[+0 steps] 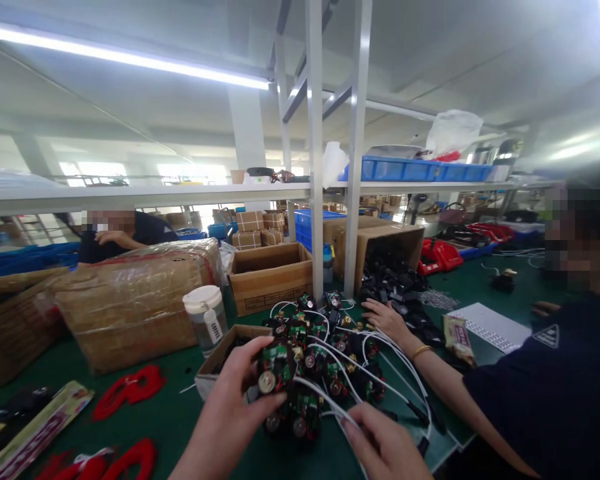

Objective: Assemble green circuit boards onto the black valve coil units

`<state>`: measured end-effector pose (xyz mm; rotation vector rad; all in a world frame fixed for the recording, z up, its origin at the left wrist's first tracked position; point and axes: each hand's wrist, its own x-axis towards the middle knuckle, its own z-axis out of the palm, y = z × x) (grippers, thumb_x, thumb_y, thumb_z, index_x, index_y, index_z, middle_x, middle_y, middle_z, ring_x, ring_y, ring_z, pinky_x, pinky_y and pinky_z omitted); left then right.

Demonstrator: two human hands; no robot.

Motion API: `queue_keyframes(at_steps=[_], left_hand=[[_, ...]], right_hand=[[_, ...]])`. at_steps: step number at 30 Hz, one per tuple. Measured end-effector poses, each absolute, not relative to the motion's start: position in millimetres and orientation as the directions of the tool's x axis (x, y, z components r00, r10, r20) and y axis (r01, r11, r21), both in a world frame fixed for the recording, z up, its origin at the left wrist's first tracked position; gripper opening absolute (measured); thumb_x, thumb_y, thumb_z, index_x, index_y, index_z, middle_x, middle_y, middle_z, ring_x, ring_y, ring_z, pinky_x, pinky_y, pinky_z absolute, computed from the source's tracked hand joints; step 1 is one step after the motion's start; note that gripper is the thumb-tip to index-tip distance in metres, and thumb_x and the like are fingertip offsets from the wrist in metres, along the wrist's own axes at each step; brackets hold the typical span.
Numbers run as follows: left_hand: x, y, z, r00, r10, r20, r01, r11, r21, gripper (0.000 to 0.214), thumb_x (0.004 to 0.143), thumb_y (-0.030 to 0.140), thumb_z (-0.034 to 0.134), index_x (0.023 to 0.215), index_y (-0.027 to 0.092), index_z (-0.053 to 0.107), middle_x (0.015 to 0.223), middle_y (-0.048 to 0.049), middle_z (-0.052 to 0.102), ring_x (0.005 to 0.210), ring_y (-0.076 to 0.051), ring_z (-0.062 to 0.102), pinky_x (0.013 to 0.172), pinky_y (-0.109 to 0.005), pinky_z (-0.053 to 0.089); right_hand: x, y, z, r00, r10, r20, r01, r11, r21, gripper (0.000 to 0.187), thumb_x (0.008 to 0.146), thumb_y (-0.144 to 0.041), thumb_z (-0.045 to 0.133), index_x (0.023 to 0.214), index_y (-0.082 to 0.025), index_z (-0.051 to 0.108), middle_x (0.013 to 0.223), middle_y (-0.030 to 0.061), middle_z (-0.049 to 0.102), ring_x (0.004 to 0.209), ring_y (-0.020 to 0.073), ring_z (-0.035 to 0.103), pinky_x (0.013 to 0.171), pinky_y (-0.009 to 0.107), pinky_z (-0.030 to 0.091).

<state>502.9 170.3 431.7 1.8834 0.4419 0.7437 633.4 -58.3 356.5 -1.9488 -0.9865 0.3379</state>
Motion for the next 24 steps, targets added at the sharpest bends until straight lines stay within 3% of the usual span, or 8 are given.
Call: queue_keyframes(at_steps=[3, 5, 11, 20, 24], left_hand=[[564, 161, 441, 0.755, 0.503, 0.422, -0.005, -0.638, 0.770, 0.062, 0.067, 0.012, 0.073, 0.126, 0.027, 0.059, 0.134, -0.0059, 0.058, 0.127, -0.028, 0.058, 0.113, -0.046, 0.045], [603, 156, 442, 0.758, 0.479, 0.442, 0.020, -0.695, 0.718, 0.062, 0.067, 0.008, 0.072, 0.126, 0.023, 0.056, 0.131, -0.0070, 0.056, 0.127, -0.026, 0.056, 0.115, -0.043, 0.042], [682, 151, 426, 0.793, 0.442, 0.419, 0.058, -0.739, 0.671, 0.062, 0.066, 0.001, 0.071, 0.123, 0.018, 0.055, 0.127, -0.0090, 0.054, 0.122, -0.026, 0.058, 0.113, -0.039, 0.042], [720, 157, 410, 0.833, 0.418, 0.363, 0.129, -0.784, 0.608, 0.061, 0.069, 0.002, 0.072, 0.124, 0.020, 0.055, 0.127, -0.0069, 0.054, 0.125, -0.022, 0.058, 0.114, -0.030, 0.039], [728, 159, 407, 0.819, 0.473, 0.323, 0.217, -0.778, 0.589, 0.054, 0.075, 0.006, 0.071, 0.126, 0.017, 0.054, 0.131, -0.0104, 0.053, 0.123, -0.024, 0.059, 0.111, -0.035, 0.043]], right_hand=[[660, -70, 372, 0.802, 0.561, 0.204, 0.455, -0.352, -0.818, 0.038, 0.097, -0.054, 0.044, 0.090, -0.026, 0.068, 0.083, 0.0024, 0.071, 0.080, 0.0219, 0.066, 0.071, 0.028, 0.046], [675, -71, 372, 0.859, 0.445, 0.254, 0.443, -0.395, -0.805, 0.037, 0.095, -0.053, 0.045, 0.091, -0.025, 0.069, 0.081, 0.0035, 0.071, 0.078, 0.0234, 0.066, 0.071, 0.031, 0.047], [706, -58, 347, 0.885, 0.302, 0.355, 0.457, -0.409, -0.790, 0.033, 0.087, -0.037, 0.047, 0.105, -0.020, 0.068, 0.095, 0.0106, 0.074, 0.088, 0.0275, 0.071, 0.077, 0.037, 0.053], [716, -51, 312, 0.871, 0.230, 0.434, 0.491, -0.383, -0.782, 0.034, 0.091, -0.036, 0.044, 0.105, -0.022, 0.071, 0.108, 0.0130, 0.075, 0.100, 0.0283, 0.073, 0.087, 0.038, 0.057], [713, -49, 299, 0.863, 0.304, 0.404, 0.496, -0.353, -0.793, 0.034, 0.091, -0.033, 0.048, 0.112, -0.021, 0.071, 0.112, 0.0124, 0.075, 0.102, 0.0268, 0.073, 0.089, 0.036, 0.059]])
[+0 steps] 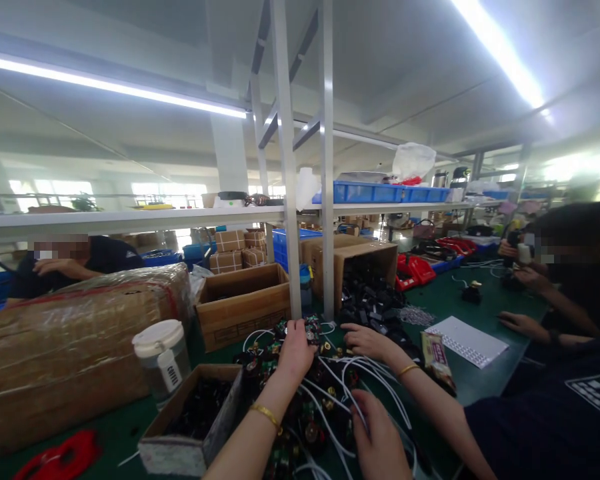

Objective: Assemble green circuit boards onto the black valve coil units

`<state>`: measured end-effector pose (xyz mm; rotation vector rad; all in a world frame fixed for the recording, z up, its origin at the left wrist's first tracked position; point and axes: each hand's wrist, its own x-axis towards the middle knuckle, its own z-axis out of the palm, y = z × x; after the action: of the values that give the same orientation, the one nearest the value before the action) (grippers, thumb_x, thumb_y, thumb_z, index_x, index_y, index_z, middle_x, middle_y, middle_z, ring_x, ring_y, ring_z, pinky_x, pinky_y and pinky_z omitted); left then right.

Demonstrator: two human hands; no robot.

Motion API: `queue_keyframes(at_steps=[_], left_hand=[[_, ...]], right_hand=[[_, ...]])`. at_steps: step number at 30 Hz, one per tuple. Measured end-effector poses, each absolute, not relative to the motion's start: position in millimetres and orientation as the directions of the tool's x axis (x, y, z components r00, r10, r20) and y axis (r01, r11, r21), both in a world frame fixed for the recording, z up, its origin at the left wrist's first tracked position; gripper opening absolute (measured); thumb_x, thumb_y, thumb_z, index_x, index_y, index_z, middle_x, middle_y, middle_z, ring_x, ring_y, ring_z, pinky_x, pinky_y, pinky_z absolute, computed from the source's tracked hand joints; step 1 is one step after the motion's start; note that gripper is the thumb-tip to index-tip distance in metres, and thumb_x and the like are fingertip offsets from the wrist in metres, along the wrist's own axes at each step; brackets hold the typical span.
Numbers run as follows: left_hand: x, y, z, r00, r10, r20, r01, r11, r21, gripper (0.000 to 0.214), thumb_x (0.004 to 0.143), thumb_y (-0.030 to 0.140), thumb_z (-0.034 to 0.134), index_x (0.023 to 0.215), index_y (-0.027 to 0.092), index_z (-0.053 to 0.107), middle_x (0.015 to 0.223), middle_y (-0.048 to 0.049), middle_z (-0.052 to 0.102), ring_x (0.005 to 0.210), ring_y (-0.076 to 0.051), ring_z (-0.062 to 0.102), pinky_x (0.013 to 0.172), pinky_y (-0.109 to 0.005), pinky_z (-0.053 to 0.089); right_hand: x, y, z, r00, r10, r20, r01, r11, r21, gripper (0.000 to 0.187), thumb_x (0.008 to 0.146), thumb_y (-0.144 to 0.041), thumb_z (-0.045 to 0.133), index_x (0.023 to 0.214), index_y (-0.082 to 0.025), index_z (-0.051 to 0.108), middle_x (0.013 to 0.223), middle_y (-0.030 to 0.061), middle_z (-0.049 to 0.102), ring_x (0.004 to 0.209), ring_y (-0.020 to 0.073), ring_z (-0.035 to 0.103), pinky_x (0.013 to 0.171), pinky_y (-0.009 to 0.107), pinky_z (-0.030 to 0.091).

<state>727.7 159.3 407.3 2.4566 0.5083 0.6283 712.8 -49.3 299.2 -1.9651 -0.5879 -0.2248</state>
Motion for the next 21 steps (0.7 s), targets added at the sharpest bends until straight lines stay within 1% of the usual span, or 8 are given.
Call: queue_keyframes(at_steps=[2, 4, 7, 10, 12, 15, 17, 21], left_hand=[[730, 159, 407, 0.813, 0.500, 0.299, 0.265, -0.775, 0.574, 0.050, 0.079, 0.009, 0.070, 0.126, 0.015, 0.054, 0.132, -0.0117, 0.054, 0.121, -0.026, 0.059, 0.107, -0.041, 0.046], [733, 159, 407, 0.809, 0.521, 0.273, 0.312, -0.773, 0.552, 0.048, 0.080, 0.012, 0.070, 0.125, 0.014, 0.054, 0.133, -0.0127, 0.055, 0.118, -0.028, 0.060, 0.105, -0.045, 0.047], [734, 159, 410, 0.803, 0.545, 0.241, 0.370, -0.773, 0.516, 0.055, 0.073, 0.016, 0.075, 0.125, 0.014, 0.054, 0.131, -0.0156, 0.056, 0.121, -0.032, 0.059, 0.105, -0.044, 0.044], [733, 159, 414, 0.796, 0.558, 0.234, 0.398, -0.774, 0.493, 0.064, 0.070, 0.020, 0.075, 0.129, 0.014, 0.050, 0.130, -0.0188, 0.058, 0.127, -0.036, 0.056, 0.106, -0.043, 0.042], [732, 158, 417, 0.797, 0.554, 0.243, 0.393, -0.779, 0.488, 0.065, 0.073, 0.022, 0.072, 0.133, 0.014, 0.048, 0.133, -0.0201, 0.058, 0.130, -0.036, 0.054, 0.109, -0.044, 0.040], [729, 153, 425, 0.809, 0.528, 0.257, 0.359, -0.791, 0.495, 0.063, 0.074, 0.022, 0.070, 0.133, 0.012, 0.050, 0.136, -0.0216, 0.058, 0.131, -0.036, 0.054, 0.112, -0.045, 0.039], [724, 149, 431, 0.819, 0.501, 0.280, 0.319, -0.802, 0.505, 0.060, 0.076, 0.020, 0.068, 0.133, 0.011, 0.052, 0.139, -0.0221, 0.056, 0.134, -0.036, 0.052, 0.114, -0.044, 0.038], [695, 148, 444, 0.806, 0.468, 0.363, 0.241, -0.819, 0.521, 0.053, 0.080, 0.015, 0.060, 0.133, 0.012, 0.055, 0.145, -0.0184, 0.052, 0.141, -0.031, 0.046, 0.121, -0.042, 0.032]], right_hand=[[706, -46, 291, 0.847, 0.324, 0.422, 0.517, -0.317, -0.795, 0.035, 0.091, -0.029, 0.048, 0.118, -0.021, 0.068, 0.111, 0.0113, 0.074, 0.099, 0.0244, 0.073, 0.088, 0.032, 0.059], [698, -41, 283, 0.823, 0.288, 0.490, 0.562, -0.286, -0.776, 0.038, 0.090, -0.024, 0.045, 0.122, -0.020, 0.066, 0.107, 0.0110, 0.073, 0.093, 0.0229, 0.074, 0.086, 0.031, 0.059], [688, -36, 272, 0.783, 0.261, 0.565, 0.621, -0.280, -0.732, 0.045, 0.086, -0.016, 0.043, 0.127, -0.019, 0.061, 0.102, 0.0106, 0.072, 0.089, 0.0223, 0.073, 0.083, 0.032, 0.059], [684, -37, 266, 0.790, 0.274, 0.548, 0.613, -0.324, -0.721, 0.052, 0.082, -0.010, 0.045, 0.131, -0.019, 0.060, 0.098, 0.0091, 0.071, 0.088, 0.0221, 0.072, 0.082, 0.030, 0.060], [682, -38, 264, 0.803, 0.284, 0.523, 0.595, -0.358, -0.720, 0.056, 0.080, -0.008, 0.045, 0.132, -0.021, 0.059, 0.097, 0.0086, 0.070, 0.088, 0.0223, 0.073, 0.079, 0.028, 0.060], [679, -38, 258, 0.815, 0.285, 0.504, 0.579, -0.385, -0.718, 0.060, 0.078, -0.006, 0.044, 0.133, -0.023, 0.059, 0.110, 0.0102, 0.070, 0.090, 0.0216, 0.073, 0.074, 0.025, 0.060], [676, -37, 254, 0.816, 0.280, 0.506, 0.578, -0.400, -0.711, 0.059, 0.078, -0.006, 0.044, 0.132, -0.024, 0.061, 0.118, 0.0110, 0.068, 0.091, 0.0209, 0.074, 0.074, 0.024, 0.060], [672, -38, 245, 0.805, 0.296, 0.514, 0.591, -0.482, -0.647, 0.056, 0.078, -0.006, 0.048, 0.129, -0.022, 0.063, 0.113, 0.0122, 0.067, 0.095, 0.0249, 0.073, 0.078, 0.028, 0.061]])
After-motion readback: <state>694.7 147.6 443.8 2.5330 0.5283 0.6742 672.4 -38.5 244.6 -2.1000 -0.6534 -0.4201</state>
